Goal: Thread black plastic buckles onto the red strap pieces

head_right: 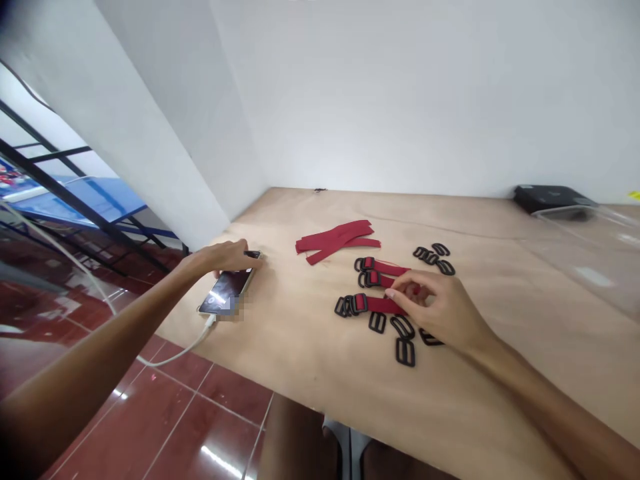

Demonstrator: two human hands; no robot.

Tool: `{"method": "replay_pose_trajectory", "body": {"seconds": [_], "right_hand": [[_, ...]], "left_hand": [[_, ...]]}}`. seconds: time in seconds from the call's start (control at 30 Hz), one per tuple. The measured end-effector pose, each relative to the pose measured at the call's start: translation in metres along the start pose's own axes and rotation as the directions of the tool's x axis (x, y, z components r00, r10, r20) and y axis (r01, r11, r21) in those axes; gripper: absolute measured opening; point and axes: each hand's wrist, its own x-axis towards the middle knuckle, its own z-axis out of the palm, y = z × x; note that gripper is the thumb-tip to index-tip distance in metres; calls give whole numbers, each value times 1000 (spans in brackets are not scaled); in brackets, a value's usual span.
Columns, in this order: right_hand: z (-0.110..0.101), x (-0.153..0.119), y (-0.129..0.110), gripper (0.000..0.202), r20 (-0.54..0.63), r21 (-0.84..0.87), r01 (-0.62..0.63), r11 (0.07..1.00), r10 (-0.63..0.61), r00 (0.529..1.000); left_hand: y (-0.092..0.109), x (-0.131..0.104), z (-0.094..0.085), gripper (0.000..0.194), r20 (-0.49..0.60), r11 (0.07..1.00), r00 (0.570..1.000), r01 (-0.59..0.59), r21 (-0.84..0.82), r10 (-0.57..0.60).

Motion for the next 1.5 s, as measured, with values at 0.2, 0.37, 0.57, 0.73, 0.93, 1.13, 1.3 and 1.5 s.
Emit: {"method": "replay_pose_trajectory", "body": {"seconds": [0.2, 0.37, 0.57, 0.73, 0.93, 1.13, 1.3, 1.5], "right_hand": [[1, 0, 2, 28, -15, -3, -12, 1000, 12, 1000], [0, 1, 4, 28, -26, -12, -3, 1000, 2, 1000], [-2, 1, 2, 31, -41, -10, 6, 1000, -7, 999], [-3, 1, 1, 30, -29, -11, 11, 1000, -11, 1000], [-3, 0, 3, 28, -22, -22, 24, 999, -25, 999], [-5, 2, 5, 29, -62, -1, 2, 1000, -2, 998], [-17, 6, 10, 26, -120, 3, -44, 999, 44, 992], [-37, 15, 37, 24, -401, -73, -212, 975, 165, 901]], "left_hand": [[-3, 1, 2, 85, -21, 1000, 1000, -7, 2, 7], [-4, 1, 3, 85, -35, 999, 999, -11, -37, 10], [-4, -2, 2, 77, -28, 996, 999, -27, -81, 25], [-6, 3, 0, 74, -18, 992, 999, -43, -121, 41], [0, -3, -3, 83, 8, 991, 1000, 21, -135, -20], [4, -4, -2, 88, 8, 995, 1000, 11, -94, -10], [-3, -4, 4, 89, -5, 999, 1000, -12, -40, 11], [16, -49, 27, 63, -546, 990, 831, -138, -17, 106]]}}
